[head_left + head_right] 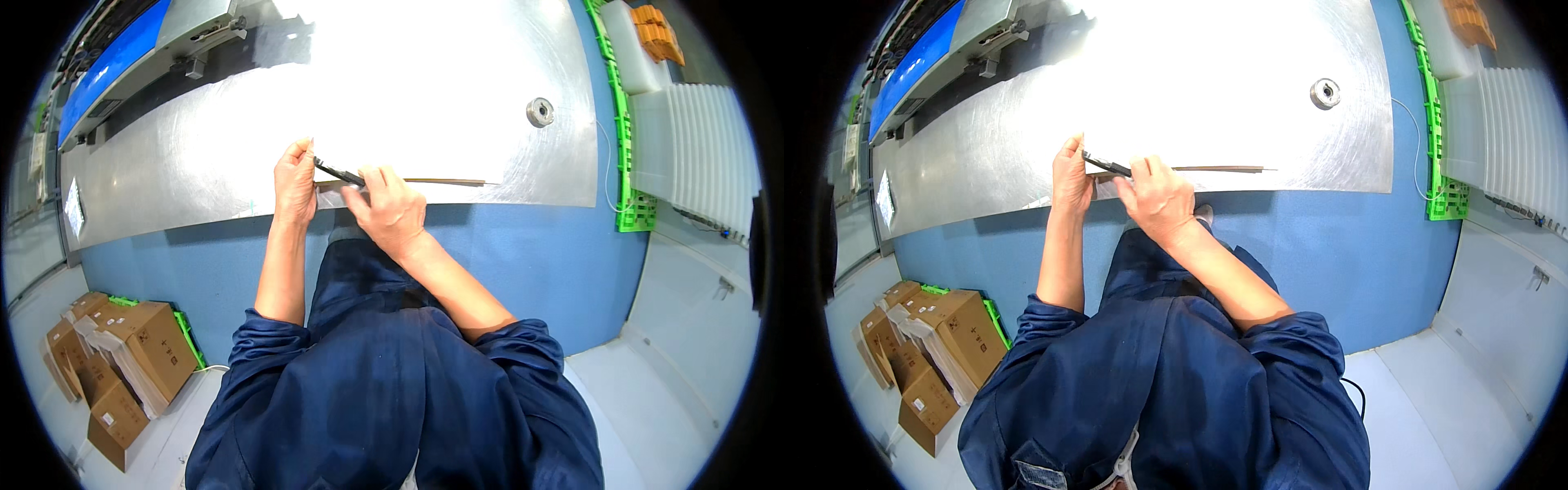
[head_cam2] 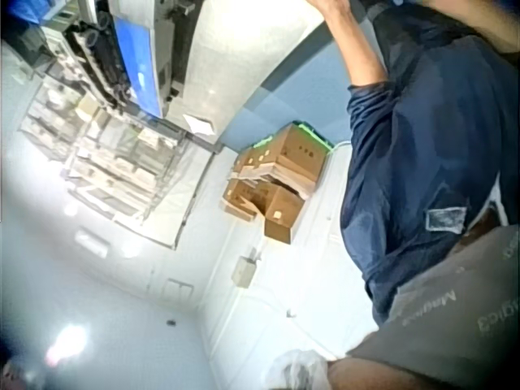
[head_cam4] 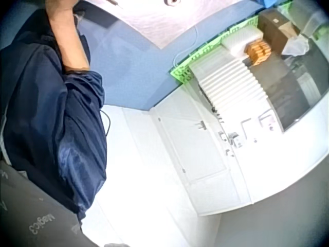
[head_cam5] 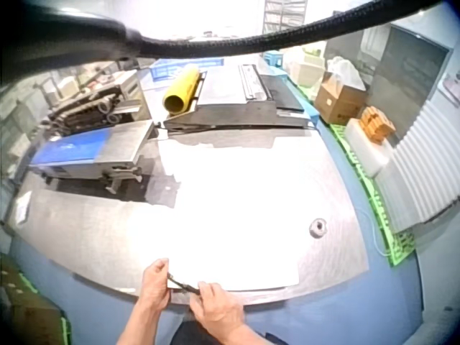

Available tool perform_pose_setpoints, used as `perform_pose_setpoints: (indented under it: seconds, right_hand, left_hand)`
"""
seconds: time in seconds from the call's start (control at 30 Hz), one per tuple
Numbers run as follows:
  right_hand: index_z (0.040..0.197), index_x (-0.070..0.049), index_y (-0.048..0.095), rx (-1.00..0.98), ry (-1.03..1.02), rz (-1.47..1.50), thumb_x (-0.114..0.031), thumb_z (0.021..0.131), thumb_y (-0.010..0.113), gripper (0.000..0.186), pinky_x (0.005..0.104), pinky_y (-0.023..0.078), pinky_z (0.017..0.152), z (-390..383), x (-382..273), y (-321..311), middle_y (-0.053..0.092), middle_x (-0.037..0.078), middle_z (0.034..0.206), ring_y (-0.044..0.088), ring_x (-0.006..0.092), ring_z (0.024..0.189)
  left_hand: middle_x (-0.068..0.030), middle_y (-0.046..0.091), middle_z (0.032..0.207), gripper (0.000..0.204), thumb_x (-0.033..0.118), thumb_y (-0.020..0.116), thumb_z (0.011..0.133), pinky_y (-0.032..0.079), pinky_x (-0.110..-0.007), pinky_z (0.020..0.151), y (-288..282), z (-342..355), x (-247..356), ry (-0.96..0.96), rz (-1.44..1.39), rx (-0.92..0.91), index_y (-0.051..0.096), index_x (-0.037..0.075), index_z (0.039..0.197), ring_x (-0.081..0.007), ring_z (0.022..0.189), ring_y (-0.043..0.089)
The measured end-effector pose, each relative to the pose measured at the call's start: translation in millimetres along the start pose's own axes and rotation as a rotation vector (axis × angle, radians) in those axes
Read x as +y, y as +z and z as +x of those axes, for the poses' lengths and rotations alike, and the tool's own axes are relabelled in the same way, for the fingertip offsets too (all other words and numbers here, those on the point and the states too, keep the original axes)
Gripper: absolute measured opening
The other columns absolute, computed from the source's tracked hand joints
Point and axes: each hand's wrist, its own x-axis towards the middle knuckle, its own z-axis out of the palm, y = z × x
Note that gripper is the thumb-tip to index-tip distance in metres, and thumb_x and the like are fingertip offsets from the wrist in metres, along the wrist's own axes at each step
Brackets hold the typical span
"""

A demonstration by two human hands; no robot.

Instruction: The person uses a screwdriver to remove screws from a Brother label printer, opens the machine's cover, and adjusts internal components. Afterward, the person retrieves a notebook and pen, opens the notebook, and writes notes on the page.

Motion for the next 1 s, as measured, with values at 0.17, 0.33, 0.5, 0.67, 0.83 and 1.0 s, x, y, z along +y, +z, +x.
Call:
perform_pose_setpoints:
  seconds: [0.17, 0.33, 0.5, 0.67, 0.83, 1.0]
  right_hand:
    - [0.102, -0.001, 0.056, 0.009, -0.019, 0.074, -0.031, 0.066, 0.080, 0.053, 0.0341, 0.050, 0.051, 19.2, -25.3, 3.5, 0.056, 0.011, 0.084, 0.061, 0.0265, 0.068]
    - [0.105, -0.001, 0.055, -0.050, 0.028, 0.057, -0.031, 0.066, 0.080, 0.056, 0.0354, 0.052, 0.056, 36.5, -33.2, 6.2, 0.056, 0.013, 0.091, 0.062, 0.0282, 0.074]
    - [0.092, -0.002, 0.058, 0.053, -0.023, 0.064, -0.019, 0.075, 0.071, 0.027, 0.0368, 0.051, 0.053, 36.8, -22.5, 4.0, 0.056, 0.012, 0.080, 0.060, 0.0275, 0.068]
    - [0.071, -0.001, 0.059, 0.126, 0.534, 0.395, -0.014, 0.080, 0.069, 0.019, 0.0301, 0.039, 0.047, 29.6, 13.0, -31.1, 0.054, 0.003, 0.060, 0.051, 0.0150, 0.052]
    - [0.068, -0.001, 0.061, 0.194, 0.919, 0.627, -0.015, 0.078, 0.073, 0.021, 0.0233, 0.033, 0.049, 18.1, 62.7, -65.4, 0.052, -0.004, 0.061, 0.041, 0.0037, 0.056]
    - [0.068, -0.002, 0.059, 0.208, 1.039, 0.660, -0.013, 0.078, 0.071, 0.019, 0.0226, 0.032, 0.049, 9.0, 85.3, -75.2, 0.053, -0.002, 0.062, 0.042, 0.0051, 0.054]
  left_hand:
    - [-0.0046, 0.065, 0.089, 0.021, 0.023, 0.058, 0.095, 0.056, -0.026, 0.067, -4.7, -0.7, -0.4, 0.001, 0.048, 0.003, 0.058, 0.003, 0.101, -0.0131, 0.078, 0.065]
    - [0.0012, 0.059, 0.088, 0.022, 0.018, 0.069, 0.087, 0.044, -0.021, 0.067, -6.7, 1.9, 0.3, -0.021, -0.056, 0.008, 0.059, 0.004, 0.100, -0.0054, 0.077, 0.053]
    - [-0.0003, 0.061, 0.090, 0.028, 0.020, 0.074, 0.084, 0.045, -0.023, 0.074, -0.5, -1.8, 5.4, 0.056, 0.048, 0.022, 0.059, 0.003, 0.101, -0.0071, 0.080, 0.054]
    - [-0.0002, 0.060, 0.088, 0.023, 0.016, 0.071, 0.086, 0.043, -0.021, 0.077, -0.2, -2.9, 8.0, 0.070, 0.142, 0.081, 0.059, 0.002, 0.099, -0.0065, 0.082, 0.054]
    - [0.0018, 0.057, 0.084, 0.021, 0.017, 0.069, 0.088, 0.041, -0.020, 0.074, -2.1, 1.8, -1.1, 0.089, 0.133, 0.118, 0.060, 0.001, 0.098, -0.0059, 0.078, 0.049]
    - [0.0014, 0.057, 0.086, 0.020, 0.017, 0.067, 0.089, 0.041, -0.022, 0.077, -3.2, 4.2, -1.2, 0.076, 0.108, 0.116, 0.060, 0.001, 0.098, -0.0061, 0.081, 0.049]
